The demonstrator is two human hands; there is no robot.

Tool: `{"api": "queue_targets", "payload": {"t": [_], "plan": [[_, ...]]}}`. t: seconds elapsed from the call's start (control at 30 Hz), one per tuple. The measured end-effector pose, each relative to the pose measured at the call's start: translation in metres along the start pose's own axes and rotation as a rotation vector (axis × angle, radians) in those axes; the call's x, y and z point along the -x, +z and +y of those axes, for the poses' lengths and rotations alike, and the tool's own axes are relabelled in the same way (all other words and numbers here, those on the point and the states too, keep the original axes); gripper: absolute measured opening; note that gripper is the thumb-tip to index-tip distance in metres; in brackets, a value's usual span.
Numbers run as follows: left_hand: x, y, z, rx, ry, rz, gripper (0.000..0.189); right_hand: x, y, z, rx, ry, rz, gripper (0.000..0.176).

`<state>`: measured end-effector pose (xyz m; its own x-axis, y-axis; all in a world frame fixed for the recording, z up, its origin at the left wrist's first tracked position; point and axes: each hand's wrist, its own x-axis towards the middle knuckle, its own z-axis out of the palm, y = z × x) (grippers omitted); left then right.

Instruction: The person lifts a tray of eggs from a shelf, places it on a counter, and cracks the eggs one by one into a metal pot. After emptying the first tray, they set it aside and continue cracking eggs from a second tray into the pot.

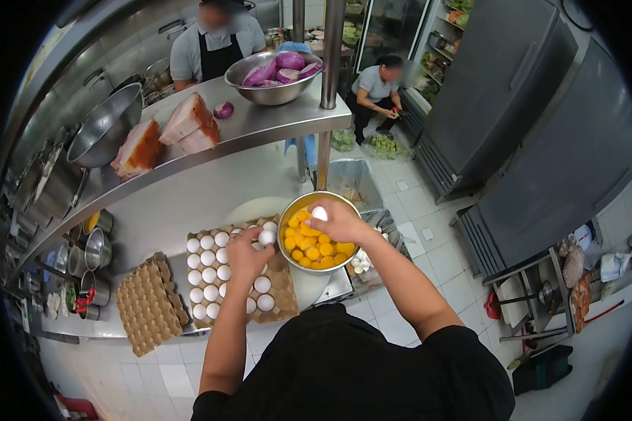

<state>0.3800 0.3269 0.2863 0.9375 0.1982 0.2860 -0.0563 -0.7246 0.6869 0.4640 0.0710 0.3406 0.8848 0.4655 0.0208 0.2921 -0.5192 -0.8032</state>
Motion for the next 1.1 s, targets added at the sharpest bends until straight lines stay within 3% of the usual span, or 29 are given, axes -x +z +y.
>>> {"api": "queue_targets", "payload": {"t": [0.07,0.3,0.93,0.97,1.07,1.1], "plan": [[-0.001,-0.008,0.007,0.211,-0.143,-0.002,0.04,-0.001,0.005,-0.004,0.152,0.01,-0.034,0.046],[0.007,-0.021,0.034,0.464,-0.159,0.044,0.042,0.004,0.004,-0.025,0.218,0.074,-0.108,0.049],[0.011,-0.01,0.043,0.513,-0.156,0.021,0.039,0.009,-0.012,-0.058,0.428,0.01,-0.073,0.056],[0.011,-0.01,0.044,0.535,-0.171,0.018,0.039,0.01,-0.015,-0.06,0.463,-0.011,-0.061,0.056],[0.011,-0.01,0.045,0.62,-0.222,-0.004,0.038,0.013,-0.023,-0.046,0.377,-0.418,0.296,0.052],[0.01,-0.008,0.043,0.662,-0.242,-0.019,0.037,0.019,-0.031,-0.051,0.232,-0.393,0.366,0.05]]}}
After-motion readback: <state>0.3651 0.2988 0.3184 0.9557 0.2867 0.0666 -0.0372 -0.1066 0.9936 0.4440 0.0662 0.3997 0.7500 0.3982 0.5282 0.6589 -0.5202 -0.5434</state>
